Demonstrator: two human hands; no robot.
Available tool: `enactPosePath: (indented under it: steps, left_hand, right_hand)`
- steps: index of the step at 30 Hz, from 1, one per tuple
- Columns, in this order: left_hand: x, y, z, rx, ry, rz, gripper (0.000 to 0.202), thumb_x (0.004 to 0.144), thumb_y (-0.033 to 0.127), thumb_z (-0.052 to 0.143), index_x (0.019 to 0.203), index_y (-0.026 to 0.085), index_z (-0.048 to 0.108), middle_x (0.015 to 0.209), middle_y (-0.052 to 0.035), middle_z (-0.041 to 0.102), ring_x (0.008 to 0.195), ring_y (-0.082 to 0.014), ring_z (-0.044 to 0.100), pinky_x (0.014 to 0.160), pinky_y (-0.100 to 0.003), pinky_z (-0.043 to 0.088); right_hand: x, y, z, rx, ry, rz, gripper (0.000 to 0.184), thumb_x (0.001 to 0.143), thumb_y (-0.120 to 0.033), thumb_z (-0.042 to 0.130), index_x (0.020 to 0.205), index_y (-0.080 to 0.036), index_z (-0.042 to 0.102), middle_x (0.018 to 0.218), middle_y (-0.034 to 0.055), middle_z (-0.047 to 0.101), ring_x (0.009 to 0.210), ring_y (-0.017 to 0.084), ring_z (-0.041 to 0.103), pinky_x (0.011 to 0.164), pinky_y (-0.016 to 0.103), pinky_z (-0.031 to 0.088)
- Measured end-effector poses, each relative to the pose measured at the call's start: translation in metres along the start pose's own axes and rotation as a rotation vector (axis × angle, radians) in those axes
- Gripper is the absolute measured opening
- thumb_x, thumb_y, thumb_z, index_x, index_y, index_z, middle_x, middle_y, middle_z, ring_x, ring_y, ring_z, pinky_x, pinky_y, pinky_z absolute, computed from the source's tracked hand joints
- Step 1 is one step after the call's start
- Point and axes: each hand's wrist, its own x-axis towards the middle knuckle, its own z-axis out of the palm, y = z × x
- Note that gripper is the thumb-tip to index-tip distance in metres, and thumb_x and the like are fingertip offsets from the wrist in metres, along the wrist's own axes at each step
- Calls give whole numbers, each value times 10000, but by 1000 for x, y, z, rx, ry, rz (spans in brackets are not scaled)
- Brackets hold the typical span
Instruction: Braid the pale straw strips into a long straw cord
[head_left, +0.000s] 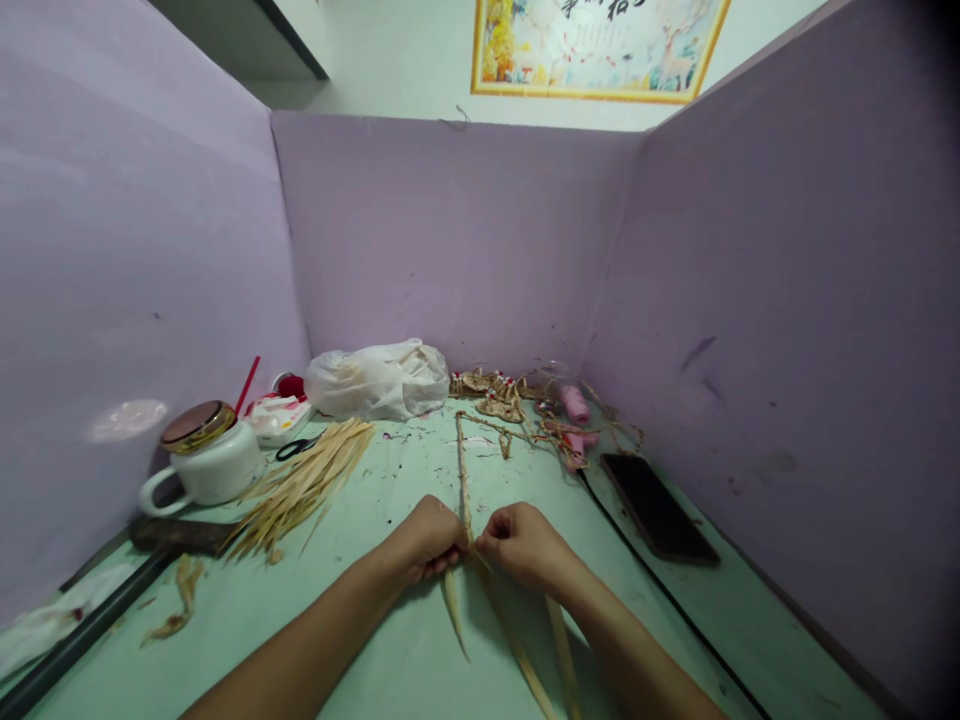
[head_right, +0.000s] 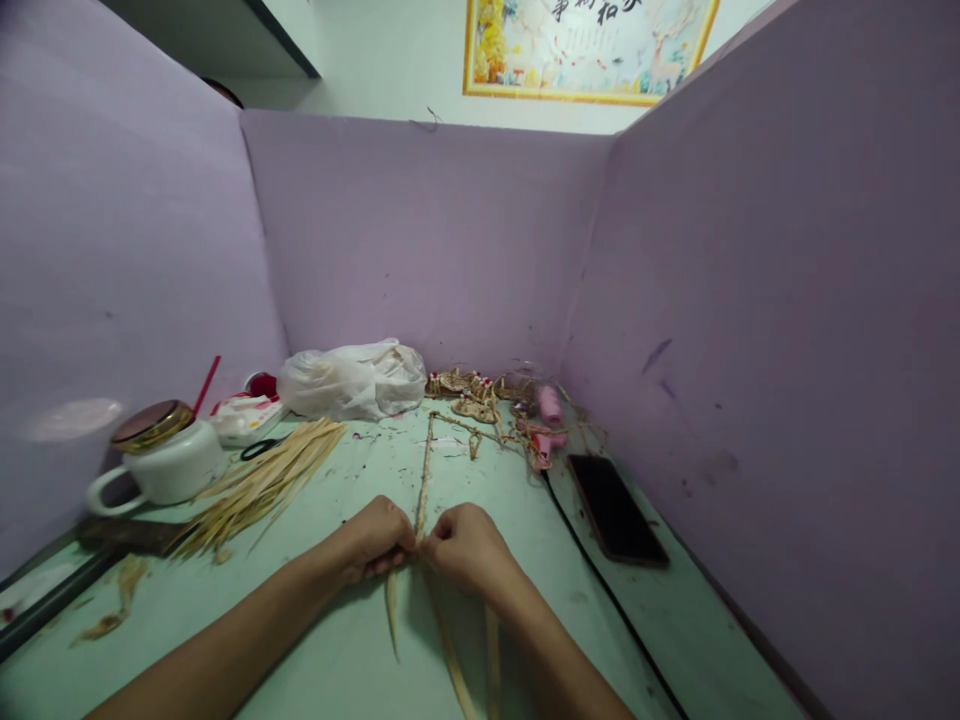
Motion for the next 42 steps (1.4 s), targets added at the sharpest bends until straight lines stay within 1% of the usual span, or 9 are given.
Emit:
enactPosePath:
  steps: [7,12,15,19,23,25,30,36,42]
  left_hand:
    - [3,-2,-3,-17,-64,-106,160,500,154,466,346,136,425,283,15,347,266,-55,286,322,-190,166]
    - [3,-5,-6,25,-76,53,122,478,157,493,376,147,428,278,35,342,260,-58,281,308,-185,164]
    - [1,-3,-8,-20,-101,107,118,471,149,494,381,154,417,267,46,316,252,-55,259,297,-184,149]
    - [4,-4,-9,-78,-140,136,79,471,153,495,411,149,444,297,41,354,257,-54,267,292,-185,151]
    - [8,-9,-10,-49,-149,134,89,483,180,507,422,145,453,303,45,347,270,-49,278,305,-178,157]
    - [9,-10,-11,-32,-152,127,84,487,191,514,436,139,471,311,45,352,278,-48,285,311,-175,157]
    - [10,-9,-11,-28,-188,160,24,463,151,492,458,132,505,314,44,357,274,-54,276,300,-185,160]
    - [11,-10,-16,74,-193,214,49,464,140,472,469,132,520,330,37,395,264,-62,281,287,-197,171]
    - [3,-5,-35,177,-323,184,88,501,212,556,516,125,558,395,21,484,284,-49,292,304,-191,198]
  right_hand:
    - [-13,-13,5,-44,-93,-182,202,585,-160,455,596,-108,650,503,3,538,487,83,418,438,186,252]
    - [-10,-8,3,-1,-140,-224,164,596,-188,495,586,-110,639,508,-7,546,483,80,423,441,182,268]
    - [0,0,-1,152,-134,-141,162,616,-243,529,530,-113,574,449,-18,493,431,66,389,415,180,268]
    - [5,-3,-5,574,-60,115,123,670,-237,501,602,-135,503,497,-10,529,419,64,436,444,182,353]
    - [-3,-16,1,822,-327,228,37,646,-163,496,628,-132,491,479,5,527,443,92,502,481,214,408]
    - [-6,-18,4,819,-349,235,25,632,-140,488,610,-128,492,459,2,514,402,81,470,425,195,370]
    - [-1,-14,7,654,-268,247,95,601,-112,457,512,-125,486,392,-39,437,296,19,260,317,178,131]
    - [2,-12,9,630,-154,238,42,551,-107,488,516,-126,502,390,-40,468,309,19,277,335,183,130]
    - [1,-13,13,765,-147,260,28,549,-147,529,558,-129,510,395,-51,462,296,16,242,337,189,106]
